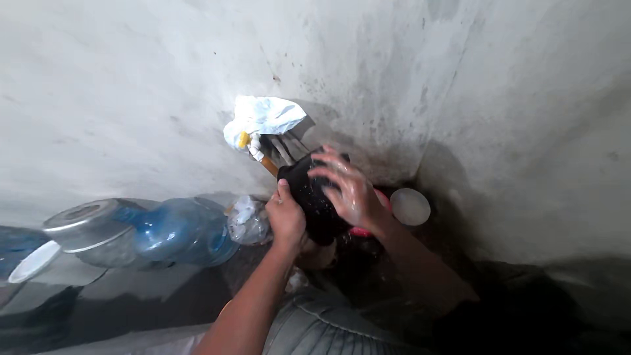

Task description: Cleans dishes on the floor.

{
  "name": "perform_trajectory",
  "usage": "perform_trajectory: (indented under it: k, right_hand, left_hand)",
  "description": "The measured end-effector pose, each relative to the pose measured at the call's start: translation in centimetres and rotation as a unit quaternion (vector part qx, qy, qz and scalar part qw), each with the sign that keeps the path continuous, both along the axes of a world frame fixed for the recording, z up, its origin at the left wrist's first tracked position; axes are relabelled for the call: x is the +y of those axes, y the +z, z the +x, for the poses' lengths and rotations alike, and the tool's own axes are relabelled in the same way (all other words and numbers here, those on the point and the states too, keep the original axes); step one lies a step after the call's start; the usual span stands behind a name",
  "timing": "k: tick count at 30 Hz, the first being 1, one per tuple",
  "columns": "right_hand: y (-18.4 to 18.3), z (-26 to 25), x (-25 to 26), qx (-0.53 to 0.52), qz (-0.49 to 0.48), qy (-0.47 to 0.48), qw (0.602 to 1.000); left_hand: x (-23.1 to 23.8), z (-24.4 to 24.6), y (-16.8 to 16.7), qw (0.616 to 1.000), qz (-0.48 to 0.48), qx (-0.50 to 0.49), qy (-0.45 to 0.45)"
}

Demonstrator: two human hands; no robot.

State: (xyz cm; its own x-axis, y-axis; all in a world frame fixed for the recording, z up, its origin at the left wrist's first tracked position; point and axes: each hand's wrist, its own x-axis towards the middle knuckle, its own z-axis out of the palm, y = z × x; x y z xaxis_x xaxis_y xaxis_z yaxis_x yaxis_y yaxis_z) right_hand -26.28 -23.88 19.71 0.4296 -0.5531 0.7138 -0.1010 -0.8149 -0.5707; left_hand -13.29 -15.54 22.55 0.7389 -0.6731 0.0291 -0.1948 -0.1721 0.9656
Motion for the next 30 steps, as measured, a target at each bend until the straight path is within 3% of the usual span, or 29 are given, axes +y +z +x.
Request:
perform_trajectory:
  k: [3, 5, 7, 10, 14, 15, 17, 18, 20, 24, 27, 30]
  right_hand:
    - [-8.6, -0.7, 2.1, -0.109, -0.148, -0.085, 0.979]
    - [-12.1, -1.5, 1.3, -0.170, -0.177, -0.095, 0.965]
    - [-12.5, -1.5, -0.2, -0.243, -0.138, -0.064, 0.958]
    - [-11.3, -1.4, -2.1, -0.341, 0.076, -0.014, 0.937]
    - [-10.0, -3.6, -6.2, -0.301, 0.299, 0.100, 0.900]
    - [-9.7, -4.0, -7.2, -0.248, 0.324, 0.043, 0.912]
    - [-6.4, -5.3, -8.4, 0.013, 0.358, -0.091, 0.929]
    - [-4.3, -5.5, -8.9, 0.090, 0.390, -0.084, 0.912]
    - [-2.1, -5.0, -10.0, 0.092, 0.447, -0.026, 0.890]
    - [1.4, -1.9, -8.4, 0.078, 0.345, -0.036, 0.935]
    - [0.7, -0.2, -4.9, -0.018, 0.210, 0.034, 0.977]
    - [-0.4, -2.2, 0.3, 0.003, 0.166, 0.090, 0.982]
  left_hand:
    - [-0.7, 0.7, -0.8, 0.991, -0.063, 0.110, 0.033]
    - [-1.0, 0.6, -1.3, 0.987, -0.058, 0.148, 0.029]
    - [-1.1, 0.8, -1.8, 0.979, -0.058, 0.192, 0.026]
    - [-0.8, 1.2, -1.3, 0.971, -0.082, 0.226, 0.016]
    - [-0.4, 1.6, -1.3, 0.974, -0.077, 0.215, -0.007]
    - [-0.4, 1.6, -1.5, 0.975, -0.071, 0.210, -0.015]
    - [-0.2, 1.4, -1.5, 0.979, -0.055, 0.193, -0.032]
    - [-0.1, 1.2, -1.3, 0.982, -0.047, 0.181, -0.036]
    - [0.0, 1.0, -1.4, 0.987, -0.032, 0.150, -0.044]
    - [-0.1, 0.6, -1.5, 0.993, -0.022, 0.104, -0.042]
    - [-0.3, 0.8, -1.7, 0.992, -0.040, 0.122, -0.015]
    - [-0.2, 1.4, -1.9, 0.989, -0.069, 0.131, -0.013]
